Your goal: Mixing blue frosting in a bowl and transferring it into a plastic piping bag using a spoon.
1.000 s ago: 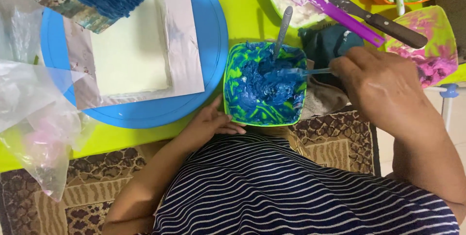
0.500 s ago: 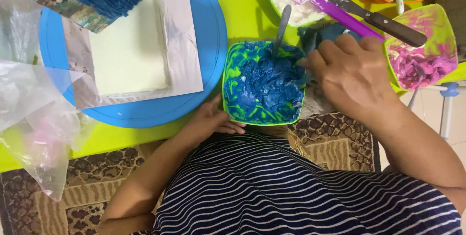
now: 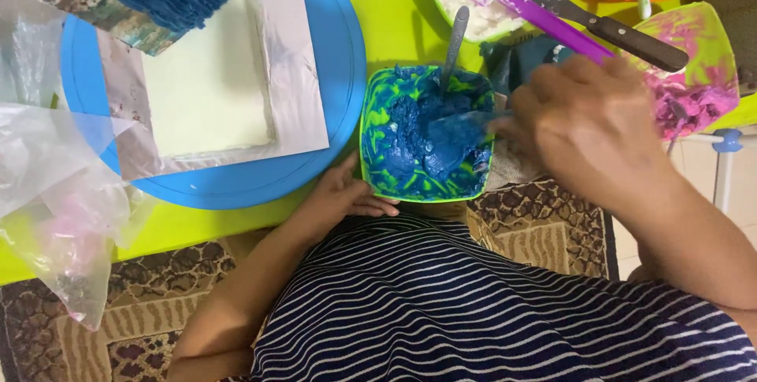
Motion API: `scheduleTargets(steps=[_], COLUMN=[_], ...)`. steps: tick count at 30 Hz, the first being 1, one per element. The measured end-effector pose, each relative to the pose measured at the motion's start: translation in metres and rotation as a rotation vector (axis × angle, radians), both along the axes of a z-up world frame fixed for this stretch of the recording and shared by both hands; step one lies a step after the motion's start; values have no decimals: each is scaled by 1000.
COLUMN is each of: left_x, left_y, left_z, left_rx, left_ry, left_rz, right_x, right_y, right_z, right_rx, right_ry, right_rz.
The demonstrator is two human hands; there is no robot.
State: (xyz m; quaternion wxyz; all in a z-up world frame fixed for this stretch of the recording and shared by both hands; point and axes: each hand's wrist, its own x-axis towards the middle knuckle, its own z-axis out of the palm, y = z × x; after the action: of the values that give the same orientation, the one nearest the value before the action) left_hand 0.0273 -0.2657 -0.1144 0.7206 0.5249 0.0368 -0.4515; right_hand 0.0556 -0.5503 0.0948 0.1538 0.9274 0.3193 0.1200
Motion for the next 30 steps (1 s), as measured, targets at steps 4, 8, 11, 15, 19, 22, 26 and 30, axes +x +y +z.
scheduleTargets(steps=[4, 8, 11, 15, 19, 22, 26, 30], left_x=[0, -1, 1, 0, 0, 0, -2, 0], left_y=[1, 0, -1, -1, -1, -2, -2, -2], left_z=[-2, -5, -1, 1, -4, -3, 1, 2], left_rx=[-19, -8, -13, -14, -26, -17, 7, -8], left_ry=[-13, 1, 2, -9, -6, -3, 1, 7], left_rz=[4, 9, 19, 16, 25, 33, 33, 39], right_x=[9, 7, 9, 11, 13, 15, 24, 21], right_y=[-9, -11, 1, 5, 3, 13, 13, 12], right_z=[-40, -25, -28, -58, -23, -17, -71, -35], right_rx=[78, -61, 7, 116, 78, 64, 111, 47], right_ry=[156, 47, 24, 103, 199, 126, 153, 127], right_rz=[55, -12, 7, 87, 36, 6, 106, 111])
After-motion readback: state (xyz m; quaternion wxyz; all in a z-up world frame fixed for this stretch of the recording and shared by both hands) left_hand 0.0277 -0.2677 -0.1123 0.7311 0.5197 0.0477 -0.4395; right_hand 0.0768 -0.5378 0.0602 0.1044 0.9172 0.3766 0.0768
